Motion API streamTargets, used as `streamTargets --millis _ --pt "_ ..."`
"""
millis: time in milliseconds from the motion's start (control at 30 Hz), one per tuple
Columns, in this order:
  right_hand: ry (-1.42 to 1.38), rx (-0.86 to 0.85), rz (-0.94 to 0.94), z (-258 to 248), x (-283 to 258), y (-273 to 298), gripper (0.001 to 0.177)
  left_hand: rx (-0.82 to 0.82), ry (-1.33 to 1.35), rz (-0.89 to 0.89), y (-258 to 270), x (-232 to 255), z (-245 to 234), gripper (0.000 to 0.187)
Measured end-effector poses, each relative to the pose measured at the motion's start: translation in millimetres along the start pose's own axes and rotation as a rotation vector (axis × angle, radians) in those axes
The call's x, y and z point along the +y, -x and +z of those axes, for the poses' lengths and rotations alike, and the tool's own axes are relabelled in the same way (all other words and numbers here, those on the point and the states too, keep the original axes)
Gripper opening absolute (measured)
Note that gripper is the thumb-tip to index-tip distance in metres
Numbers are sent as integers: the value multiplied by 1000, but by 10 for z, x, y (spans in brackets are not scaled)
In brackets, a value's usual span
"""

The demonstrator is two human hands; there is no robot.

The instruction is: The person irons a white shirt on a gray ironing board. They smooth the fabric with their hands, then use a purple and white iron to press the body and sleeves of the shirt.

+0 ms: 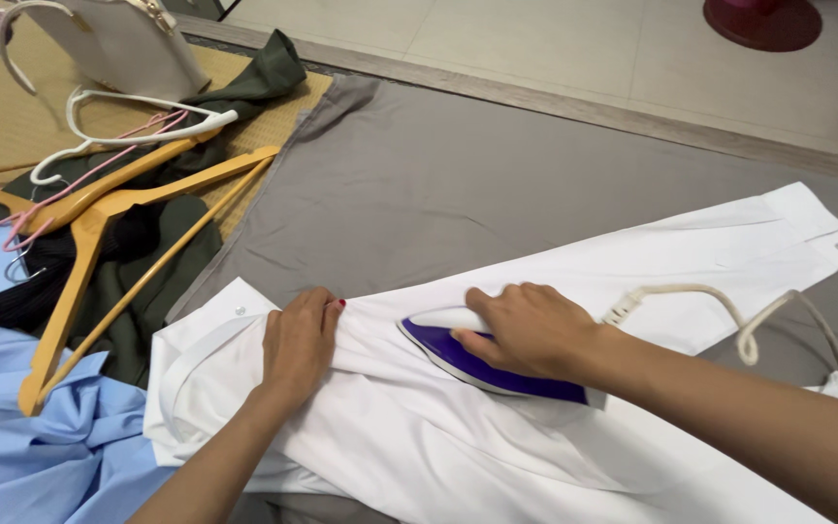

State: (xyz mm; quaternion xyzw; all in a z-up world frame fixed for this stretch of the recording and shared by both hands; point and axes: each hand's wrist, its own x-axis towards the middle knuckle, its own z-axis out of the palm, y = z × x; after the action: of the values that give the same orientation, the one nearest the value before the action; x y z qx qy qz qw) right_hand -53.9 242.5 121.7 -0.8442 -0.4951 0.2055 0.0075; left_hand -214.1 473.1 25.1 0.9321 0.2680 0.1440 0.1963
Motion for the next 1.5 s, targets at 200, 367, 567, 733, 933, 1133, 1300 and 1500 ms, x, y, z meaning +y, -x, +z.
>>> streamTargets --millis 200,367,567,733,933,1133,1300,1500 --pt "-32 71 -46 -28 -222 -357 51 9 -83 39 -20 -114 131 15" --pt "-37 64 -29 -52 -188 -303 52 78 -53 157 -131 -2 318 15" --pt "-23 23 94 -80 131 18 52 -91 -49 215 -383 437 584 13" --pt "-12 -8 227 -75 537 335 52 -160 98 251 -413 638 689 21" --pt "-3 -80 394 -139 864 536 50 -197 173 218 -383 627 497 20" --pt "28 -46 314 -173 823 329 51 -214 179 206 -394 588 429 22" --pt "9 54 166 -162 678 6 51 -232 133 138 -407 540 455 25" --pt "-3 79 92 -202 442 -303 51 -172 64 105 -362 387 441 28"
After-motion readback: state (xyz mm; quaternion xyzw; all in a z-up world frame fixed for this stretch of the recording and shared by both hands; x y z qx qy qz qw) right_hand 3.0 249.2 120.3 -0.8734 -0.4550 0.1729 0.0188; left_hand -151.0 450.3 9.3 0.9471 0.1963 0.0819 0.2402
